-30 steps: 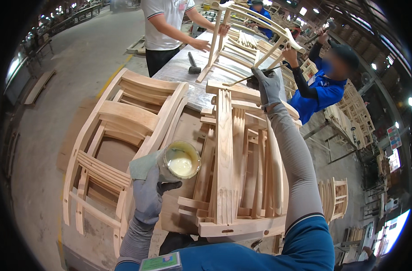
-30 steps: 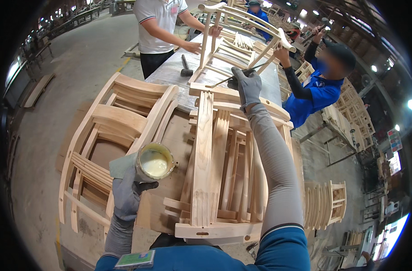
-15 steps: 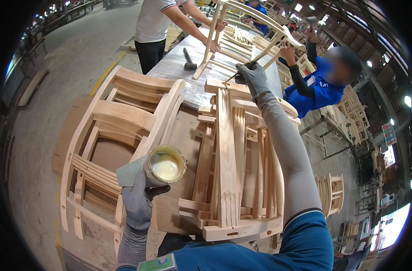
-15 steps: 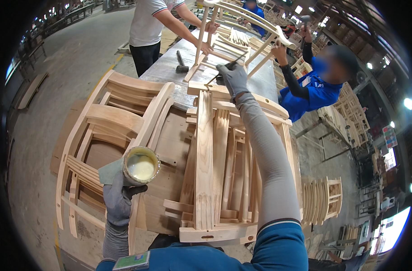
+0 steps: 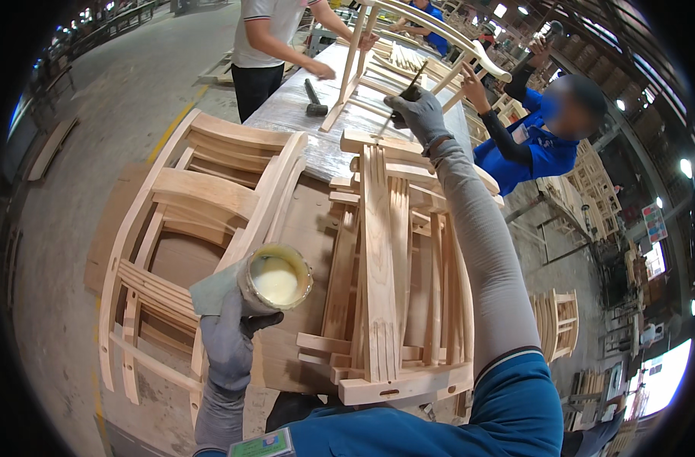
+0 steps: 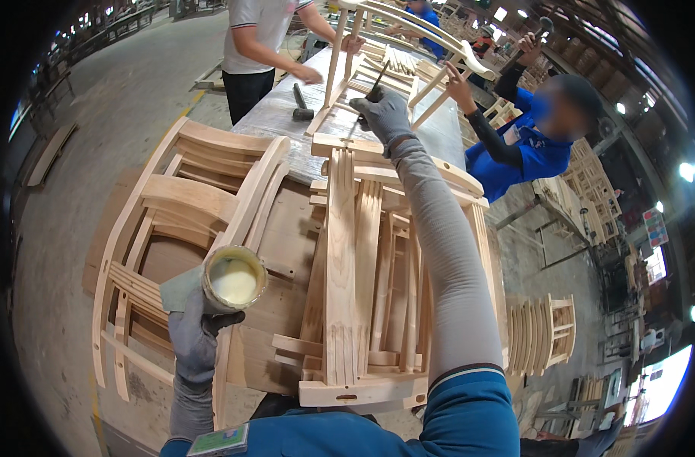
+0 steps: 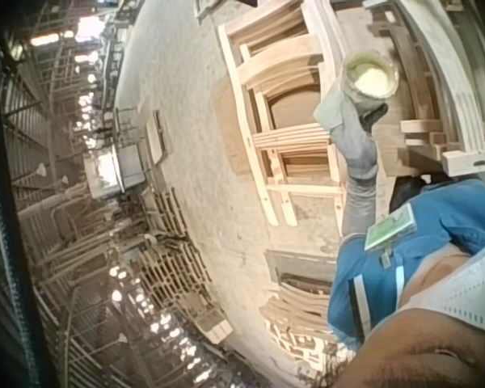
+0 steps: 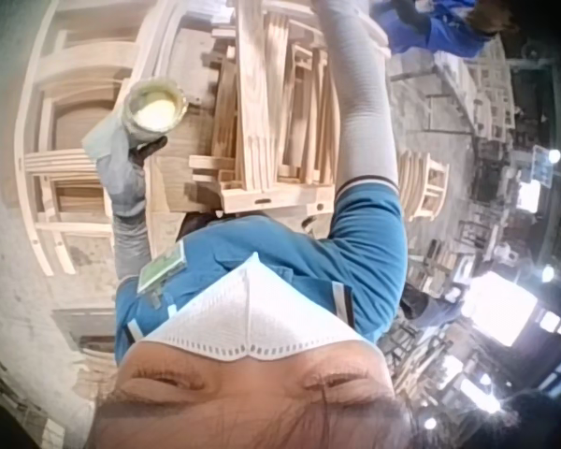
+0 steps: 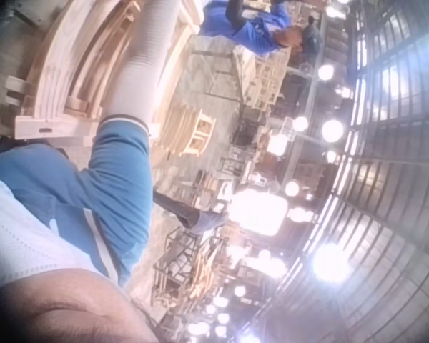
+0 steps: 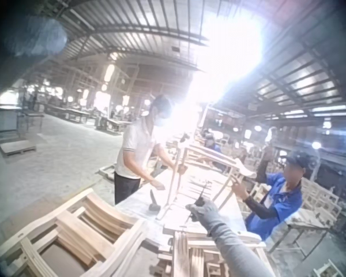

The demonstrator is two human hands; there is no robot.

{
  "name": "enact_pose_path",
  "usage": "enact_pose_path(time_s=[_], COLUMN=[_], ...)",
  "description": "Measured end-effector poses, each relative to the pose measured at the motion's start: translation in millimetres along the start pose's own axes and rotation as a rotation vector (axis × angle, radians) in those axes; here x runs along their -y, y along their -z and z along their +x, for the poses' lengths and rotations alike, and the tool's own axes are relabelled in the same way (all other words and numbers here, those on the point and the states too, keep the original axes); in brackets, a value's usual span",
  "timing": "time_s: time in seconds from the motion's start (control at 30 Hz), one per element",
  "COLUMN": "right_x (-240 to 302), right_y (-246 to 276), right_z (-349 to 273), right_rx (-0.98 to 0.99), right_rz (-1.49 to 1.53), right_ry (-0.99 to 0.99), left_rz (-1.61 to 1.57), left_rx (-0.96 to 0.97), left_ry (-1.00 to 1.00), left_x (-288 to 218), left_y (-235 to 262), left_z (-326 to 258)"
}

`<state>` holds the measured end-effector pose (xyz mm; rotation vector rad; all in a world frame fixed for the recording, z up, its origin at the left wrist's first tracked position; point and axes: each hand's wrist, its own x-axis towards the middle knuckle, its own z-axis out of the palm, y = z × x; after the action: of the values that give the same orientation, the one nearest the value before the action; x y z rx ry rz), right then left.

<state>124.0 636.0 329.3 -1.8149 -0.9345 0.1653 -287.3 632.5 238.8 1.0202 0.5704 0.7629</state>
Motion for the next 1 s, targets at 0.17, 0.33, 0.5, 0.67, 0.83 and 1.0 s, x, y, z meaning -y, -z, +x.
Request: enact_pose_path(time_s=[0.17,0.33,0.5,0.67,0.83,1.0], right_x=[-13.7,10.2,95.8,109.8,103.5,83.4], right_y=[36.0,77.3,72.1,70.7,98.6,120.4], right_z=[-8.4,-66.0,-199.9,-302.1,-347.6,-382.1], right_rx=[-0.026,0.028,0.179,0.287,0.253,0.031], right_rz=[0.181,0.367,0.461,0.391,0.431,1.056], right_ry=[-0.092,-0.034,0.104,0.184,0.111,-0.284], left_rz=[-0.102,-0.115,-0.032,-0.012,0.040,-0.010], left_rx=[0.082,0.141,0.150,0.223,0.274,0.291], left_ry=[0.016,0.007,-0.051,-0.052,-0.085,-0.017], left_x=[-2.8,-0.1,-7.3,-4.3,-3.4,9.0], left_y=[-15.1,-21.2,-40.0,-71.1,-96.4,-109.5], left_z=[1.1,2.5,-14.4,-49.1,-96.3,-138.6])
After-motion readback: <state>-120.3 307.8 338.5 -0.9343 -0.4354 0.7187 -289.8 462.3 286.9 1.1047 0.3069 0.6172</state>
